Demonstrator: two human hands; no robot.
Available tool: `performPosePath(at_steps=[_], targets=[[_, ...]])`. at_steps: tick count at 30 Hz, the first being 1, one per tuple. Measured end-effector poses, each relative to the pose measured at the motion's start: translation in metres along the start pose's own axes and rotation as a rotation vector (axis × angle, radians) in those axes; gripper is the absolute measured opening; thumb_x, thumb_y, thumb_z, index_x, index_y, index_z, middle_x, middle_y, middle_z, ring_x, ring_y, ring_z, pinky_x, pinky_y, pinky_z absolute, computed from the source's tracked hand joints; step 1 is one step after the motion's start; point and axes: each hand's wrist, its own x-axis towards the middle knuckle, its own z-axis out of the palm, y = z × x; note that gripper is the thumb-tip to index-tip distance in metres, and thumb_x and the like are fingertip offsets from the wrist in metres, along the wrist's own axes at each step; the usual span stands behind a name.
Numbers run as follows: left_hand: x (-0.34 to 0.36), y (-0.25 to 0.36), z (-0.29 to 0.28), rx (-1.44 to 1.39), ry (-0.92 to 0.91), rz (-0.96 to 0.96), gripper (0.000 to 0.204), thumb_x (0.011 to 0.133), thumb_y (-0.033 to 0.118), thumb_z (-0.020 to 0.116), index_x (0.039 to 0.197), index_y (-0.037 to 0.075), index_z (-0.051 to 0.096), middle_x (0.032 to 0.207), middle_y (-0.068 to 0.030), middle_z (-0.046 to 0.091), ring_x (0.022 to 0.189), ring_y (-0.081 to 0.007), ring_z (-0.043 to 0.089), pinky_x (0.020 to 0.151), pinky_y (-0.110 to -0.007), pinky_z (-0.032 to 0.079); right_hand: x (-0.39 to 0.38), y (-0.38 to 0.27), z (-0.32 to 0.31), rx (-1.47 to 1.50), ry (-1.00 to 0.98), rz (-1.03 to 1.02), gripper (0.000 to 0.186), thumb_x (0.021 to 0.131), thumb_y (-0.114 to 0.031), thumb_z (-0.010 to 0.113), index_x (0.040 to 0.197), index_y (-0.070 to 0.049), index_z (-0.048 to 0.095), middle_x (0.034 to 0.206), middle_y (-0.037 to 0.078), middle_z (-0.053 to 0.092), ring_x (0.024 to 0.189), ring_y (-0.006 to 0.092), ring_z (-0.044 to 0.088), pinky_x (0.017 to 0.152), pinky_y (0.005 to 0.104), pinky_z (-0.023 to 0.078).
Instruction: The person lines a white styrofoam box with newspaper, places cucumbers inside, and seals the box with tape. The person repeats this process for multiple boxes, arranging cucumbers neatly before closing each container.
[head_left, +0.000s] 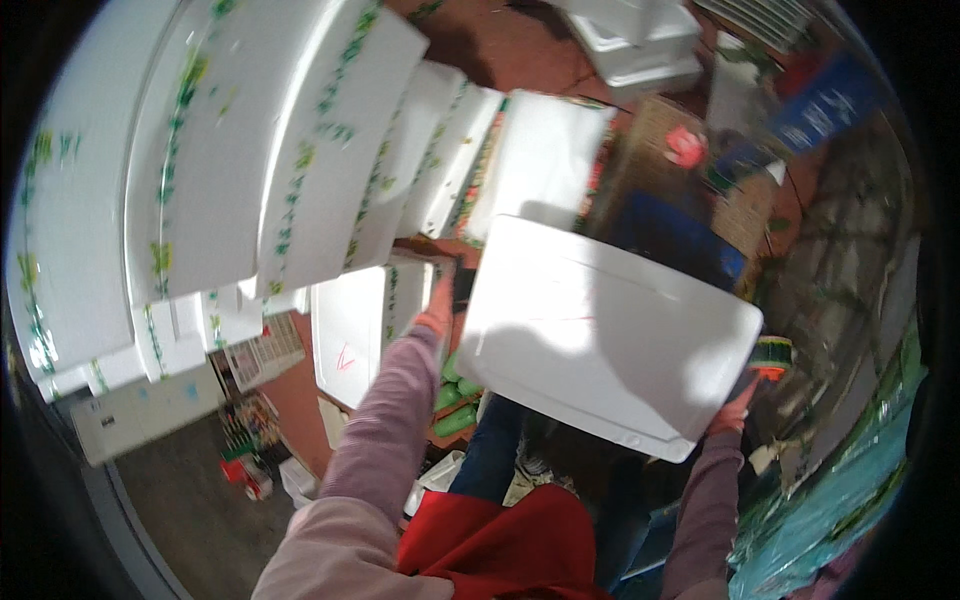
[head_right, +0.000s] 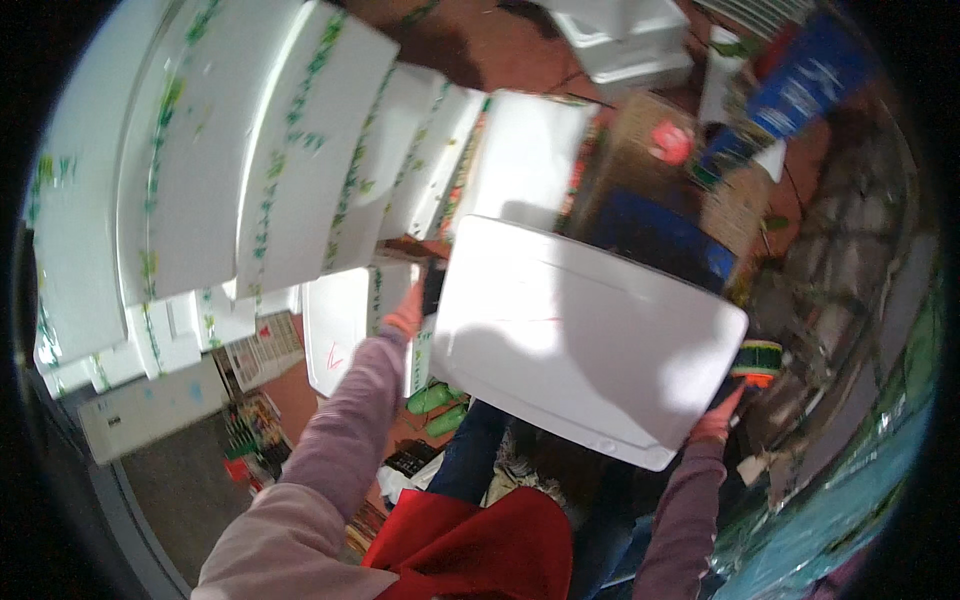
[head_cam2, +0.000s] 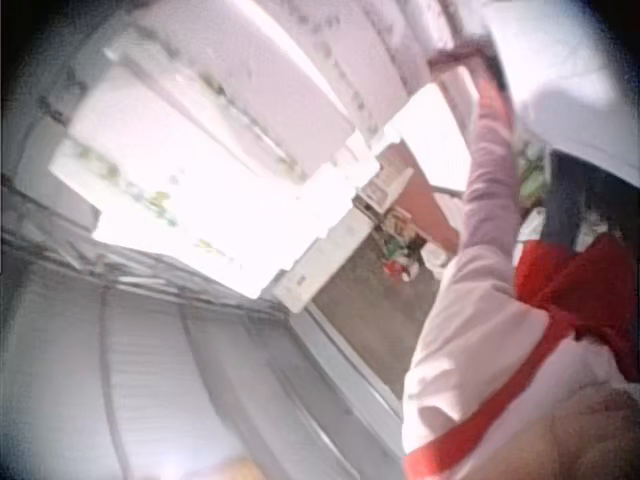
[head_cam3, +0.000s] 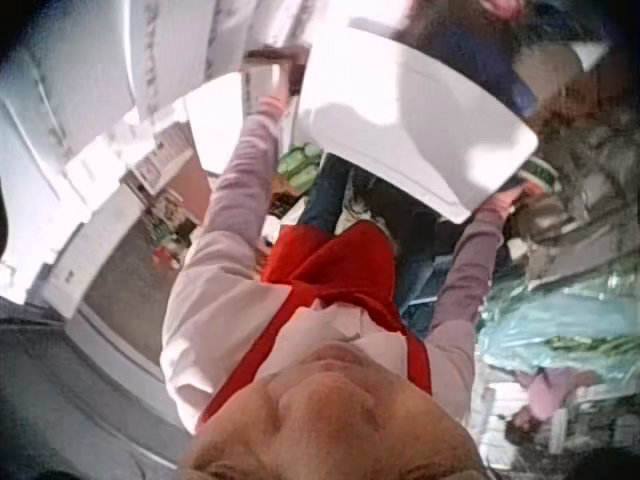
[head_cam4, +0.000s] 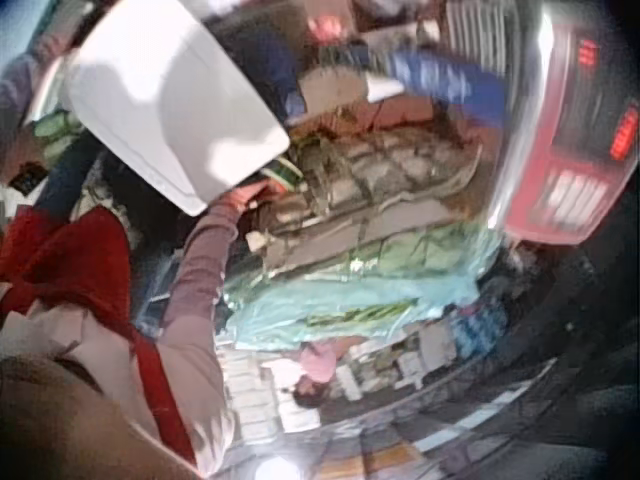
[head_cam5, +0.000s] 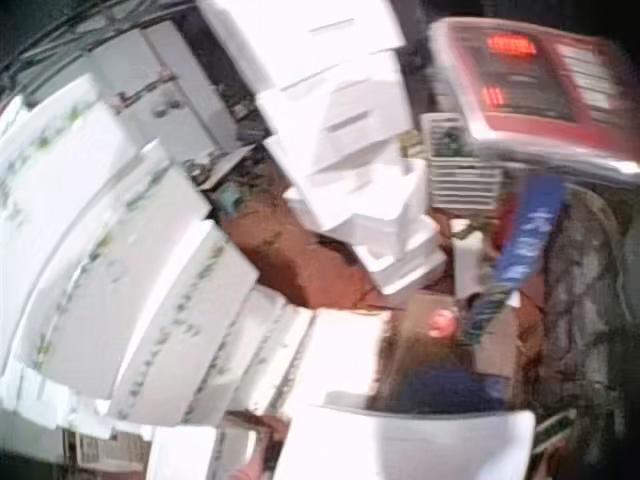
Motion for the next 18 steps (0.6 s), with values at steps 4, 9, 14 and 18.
performPosePath(at_steps=[4,9,14,18], targets=[[0.000,-0.041,0.030,0.253,-0.253,0.149,0.045,0.105,0.025,0.049,0.146,0.005,0.049,0.136,-0.0109,0.060,0.119,-0.0174,0.059,0.102,-0.029,0.047,0.019,-0.005,0.003,-0.136,-0.131,0.010,0.080,0.097,-0.070,0.036,0.152,-0.011,0.041,0.149,0.009,0.050,0.134,0.0320,0.047,0.114,0.0466,0.037],[-0.065,-0.055,0.002,-0.106,-0.132,0.008,0.053,0.105,0.044,0.046,0.144,0.010,0.051,0.132,-0.0078,0.062,0.119,-0.0198,0.057,0.099,-0.032,0.049,-0.019,-0.007,0.009,-0.385,-0.381,-0.041,0.069,0.102,-0.060,0.037,0.153,-0.012,0.038,0.153,0.008,0.045,0.138,0.0293,0.044,0.117,0.0439,0.032],[-0.245,-0.136,-0.136,-0.231,0.326,-0.085,0.052,0.106,0.043,0.045,0.145,0.010,0.051,0.132,-0.0084,0.062,0.118,-0.0212,0.058,0.099,-0.033,0.049,-0.104,0.052,0.129,-0.185,-0.140,0.161,0.071,0.102,-0.063,0.039,0.151,-0.012,0.041,0.150,0.007,0.048,0.132,0.0283,0.049,0.113,0.0435,0.038],[-0.402,-0.166,-0.240,-0.383,0.725,-0.045,0.051,0.106,0.042,0.044,0.145,0.010,0.051,0.133,-0.0089,0.062,0.118,-0.0223,0.059,0.099,-0.033,0.049,-0.166,0.148,0.279,-1.306,-0.485,-0.236,0.075,0.096,-0.014,0.062,0.158,-0.007,0.021,0.152,0.014,0.040,0.138,0.0235,0.041,0.118,0.0355,0.030]])
